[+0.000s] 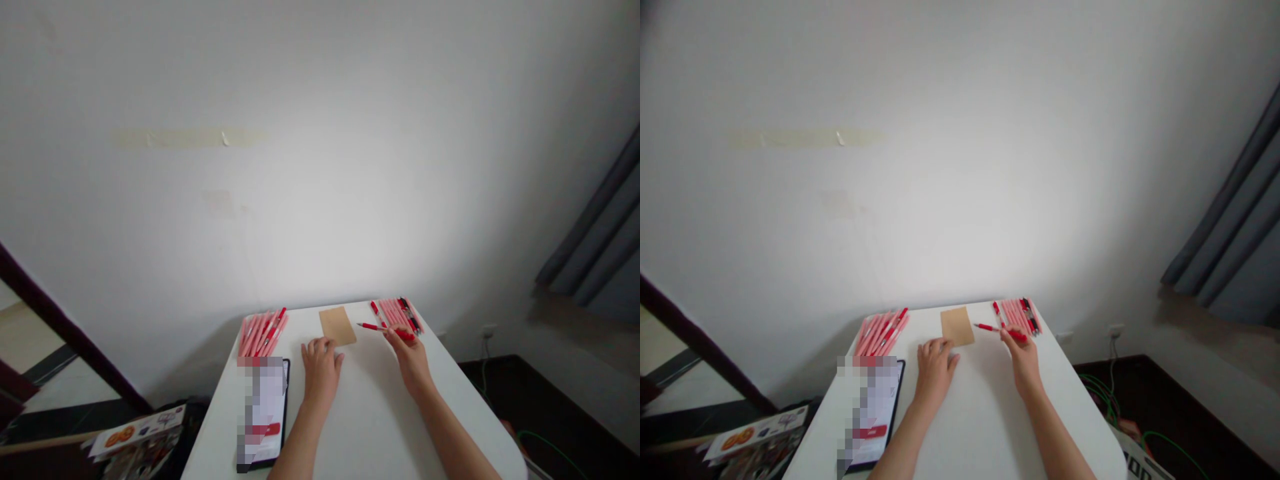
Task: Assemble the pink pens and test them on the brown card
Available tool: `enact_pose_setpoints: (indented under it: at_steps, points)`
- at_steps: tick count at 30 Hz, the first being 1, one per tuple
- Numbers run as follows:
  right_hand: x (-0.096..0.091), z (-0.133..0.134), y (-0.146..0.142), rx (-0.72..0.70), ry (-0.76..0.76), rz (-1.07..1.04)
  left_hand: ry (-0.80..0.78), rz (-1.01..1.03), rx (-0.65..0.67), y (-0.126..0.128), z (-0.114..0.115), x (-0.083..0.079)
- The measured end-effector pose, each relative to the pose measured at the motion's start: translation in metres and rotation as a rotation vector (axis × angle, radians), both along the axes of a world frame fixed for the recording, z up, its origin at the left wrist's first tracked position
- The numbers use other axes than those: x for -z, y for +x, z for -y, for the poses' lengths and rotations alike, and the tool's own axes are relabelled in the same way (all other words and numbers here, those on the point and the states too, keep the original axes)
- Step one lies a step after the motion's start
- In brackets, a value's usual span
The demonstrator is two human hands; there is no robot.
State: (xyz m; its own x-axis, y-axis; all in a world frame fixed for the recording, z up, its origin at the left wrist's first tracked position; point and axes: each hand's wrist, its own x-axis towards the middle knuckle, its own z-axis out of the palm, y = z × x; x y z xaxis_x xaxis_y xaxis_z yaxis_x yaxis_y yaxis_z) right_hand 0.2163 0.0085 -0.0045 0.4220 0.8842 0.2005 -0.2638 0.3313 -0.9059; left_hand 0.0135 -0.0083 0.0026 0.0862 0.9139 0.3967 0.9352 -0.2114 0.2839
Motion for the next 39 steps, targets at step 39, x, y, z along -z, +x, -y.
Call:
enact_pose_setpoints:
  at_steps: [39]
  points:
    - [-0.002, 0.009, -0.005, -0.063, 0.088, 0.643, -0.111, 0.096, 0.197, 0.004, 0.01, -0.011]
